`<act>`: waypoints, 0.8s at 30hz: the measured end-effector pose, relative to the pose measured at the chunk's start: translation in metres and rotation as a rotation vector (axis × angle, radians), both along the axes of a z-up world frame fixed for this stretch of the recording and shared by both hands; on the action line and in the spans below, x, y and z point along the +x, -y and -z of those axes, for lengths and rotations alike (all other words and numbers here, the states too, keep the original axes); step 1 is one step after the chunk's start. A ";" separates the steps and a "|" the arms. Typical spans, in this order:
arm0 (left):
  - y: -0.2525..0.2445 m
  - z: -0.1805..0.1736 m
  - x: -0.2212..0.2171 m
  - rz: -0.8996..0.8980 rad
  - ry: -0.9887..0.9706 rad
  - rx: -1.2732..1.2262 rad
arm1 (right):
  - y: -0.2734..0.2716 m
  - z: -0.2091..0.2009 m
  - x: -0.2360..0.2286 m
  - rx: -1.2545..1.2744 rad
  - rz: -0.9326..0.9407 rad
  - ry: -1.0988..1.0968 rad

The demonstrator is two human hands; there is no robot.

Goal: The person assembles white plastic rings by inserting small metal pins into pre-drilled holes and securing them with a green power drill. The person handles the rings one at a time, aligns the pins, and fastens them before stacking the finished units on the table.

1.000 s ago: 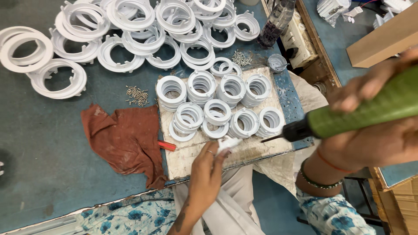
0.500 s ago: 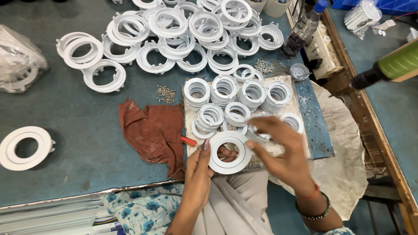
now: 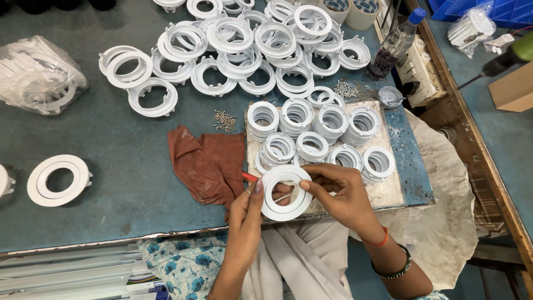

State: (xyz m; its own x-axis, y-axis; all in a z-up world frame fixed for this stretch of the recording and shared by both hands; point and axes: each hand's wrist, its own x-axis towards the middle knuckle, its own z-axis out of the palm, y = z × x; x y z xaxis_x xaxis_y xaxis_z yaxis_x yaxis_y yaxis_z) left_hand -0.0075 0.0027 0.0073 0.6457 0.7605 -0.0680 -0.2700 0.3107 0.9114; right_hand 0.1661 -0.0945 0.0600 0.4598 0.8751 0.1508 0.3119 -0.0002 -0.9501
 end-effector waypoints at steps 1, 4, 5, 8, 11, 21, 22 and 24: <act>0.000 -0.002 -0.004 0.001 0.009 0.073 | -0.002 0.003 0.001 -0.001 0.008 -0.052; -0.002 -0.008 -0.005 0.014 0.040 0.097 | -0.009 0.009 0.005 0.112 0.007 -0.154; -0.003 -0.009 -0.005 0.019 0.050 0.073 | -0.011 0.010 0.006 0.097 -0.005 -0.162; -0.005 -0.009 -0.007 -0.012 0.045 0.070 | -0.016 0.013 0.006 0.063 -0.044 -0.193; -0.007 -0.009 -0.007 -0.058 -0.041 0.049 | -0.020 0.011 0.005 0.058 -0.075 -0.218; -0.014 -0.006 -0.012 -0.131 -0.047 0.127 | -0.039 0.027 0.004 0.041 -0.111 -0.247; -0.017 -0.003 -0.012 -0.127 -0.059 0.115 | -0.043 0.031 0.003 0.043 -0.109 -0.252; -0.023 0.003 -0.013 -0.124 -0.057 0.107 | -0.050 0.039 0.002 0.071 -0.105 -0.274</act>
